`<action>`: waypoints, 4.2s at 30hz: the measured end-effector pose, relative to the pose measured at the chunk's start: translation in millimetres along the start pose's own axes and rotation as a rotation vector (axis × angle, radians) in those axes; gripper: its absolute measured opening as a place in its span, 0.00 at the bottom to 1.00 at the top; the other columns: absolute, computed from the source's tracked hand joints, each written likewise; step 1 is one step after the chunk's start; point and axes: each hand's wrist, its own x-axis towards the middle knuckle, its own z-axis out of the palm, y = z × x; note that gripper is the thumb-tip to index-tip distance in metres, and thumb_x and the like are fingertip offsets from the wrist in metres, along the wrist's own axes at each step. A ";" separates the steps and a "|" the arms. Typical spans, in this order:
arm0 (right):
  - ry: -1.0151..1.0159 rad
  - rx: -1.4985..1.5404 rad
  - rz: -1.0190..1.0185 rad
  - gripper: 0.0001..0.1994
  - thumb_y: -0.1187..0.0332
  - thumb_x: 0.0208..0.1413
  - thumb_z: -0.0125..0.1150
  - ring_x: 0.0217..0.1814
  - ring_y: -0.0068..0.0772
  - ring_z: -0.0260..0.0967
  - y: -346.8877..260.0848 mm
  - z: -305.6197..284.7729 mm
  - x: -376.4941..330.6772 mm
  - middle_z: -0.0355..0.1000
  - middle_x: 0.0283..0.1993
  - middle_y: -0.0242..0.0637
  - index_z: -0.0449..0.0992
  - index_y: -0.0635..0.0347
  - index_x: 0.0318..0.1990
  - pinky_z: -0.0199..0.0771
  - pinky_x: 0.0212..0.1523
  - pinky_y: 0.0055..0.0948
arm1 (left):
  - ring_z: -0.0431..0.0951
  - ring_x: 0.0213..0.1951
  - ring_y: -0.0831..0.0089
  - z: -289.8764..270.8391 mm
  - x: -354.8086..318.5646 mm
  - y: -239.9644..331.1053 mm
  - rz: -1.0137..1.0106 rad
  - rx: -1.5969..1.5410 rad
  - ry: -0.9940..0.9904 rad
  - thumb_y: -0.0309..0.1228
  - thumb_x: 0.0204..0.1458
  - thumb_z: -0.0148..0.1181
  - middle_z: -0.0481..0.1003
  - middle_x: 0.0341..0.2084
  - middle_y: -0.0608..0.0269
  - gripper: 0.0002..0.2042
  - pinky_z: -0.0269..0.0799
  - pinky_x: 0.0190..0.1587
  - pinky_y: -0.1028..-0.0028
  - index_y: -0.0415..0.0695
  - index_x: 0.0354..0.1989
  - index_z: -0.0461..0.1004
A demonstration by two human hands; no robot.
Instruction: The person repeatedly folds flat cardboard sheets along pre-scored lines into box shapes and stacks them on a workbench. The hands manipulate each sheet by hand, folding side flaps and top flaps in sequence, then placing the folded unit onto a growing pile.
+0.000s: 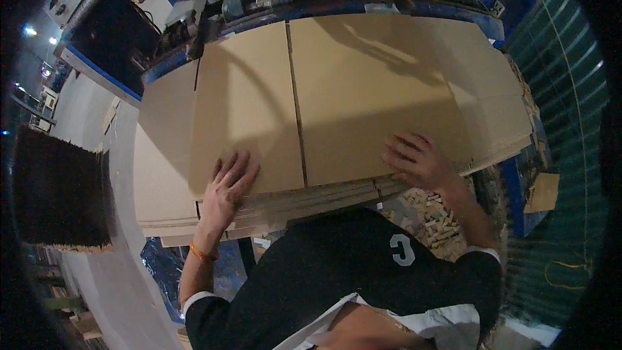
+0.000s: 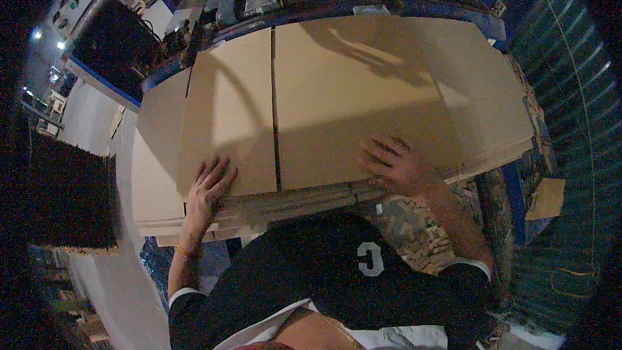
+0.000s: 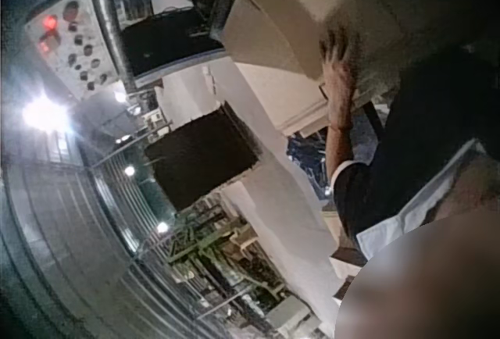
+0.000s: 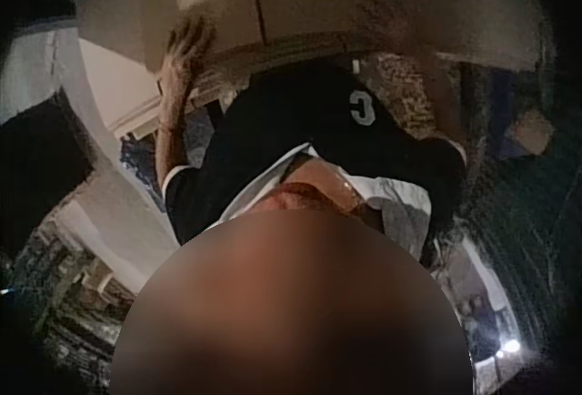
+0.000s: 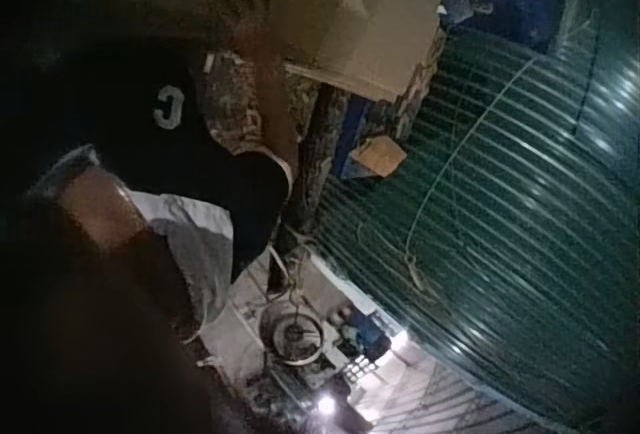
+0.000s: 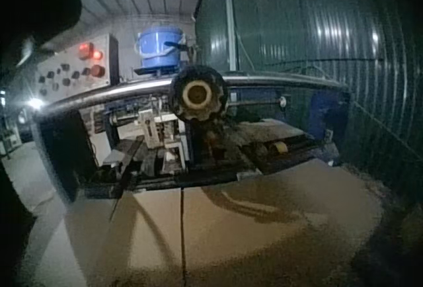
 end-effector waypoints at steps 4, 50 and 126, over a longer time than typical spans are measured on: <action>0.011 -0.026 -0.020 0.29 0.43 0.43 0.54 0.59 0.39 0.57 42.3 19.6 21.2 0.61 0.59 0.31 0.67 0.43 0.53 0.55 0.58 0.45 | 0.58 0.60 0.58 3.8 14.2 -13.8 0.025 -0.003 0.146 0.23 0.43 0.48 0.61 0.58 0.60 0.26 0.47 0.62 0.56 0.53 0.55 0.66; 1.665 0.904 1.009 0.21 0.72 0.50 0.57 0.48 0.34 0.65 176.1 -69.6 -123.0 0.67 0.47 0.38 0.63 0.59 0.53 0.67 0.46 0.34 | 0.68 0.47 0.51 10.5 -172.8 -157.5 -1.050 -1.108 1.787 0.30 0.52 0.44 0.65 0.49 0.39 0.15 0.63 0.48 0.56 0.31 0.43 0.67; 1.871 0.790 1.168 0.19 0.73 0.53 0.51 0.47 0.36 0.65 188.5 -1.7 -142.4 0.66 0.49 0.42 0.63 0.65 0.53 0.67 0.48 0.34 | 0.68 0.47 0.61 -58.7 -120.3 -145.5 -0.700 -0.960 1.668 0.33 0.49 0.54 0.69 0.44 0.52 0.24 0.62 0.53 0.62 0.32 0.52 0.58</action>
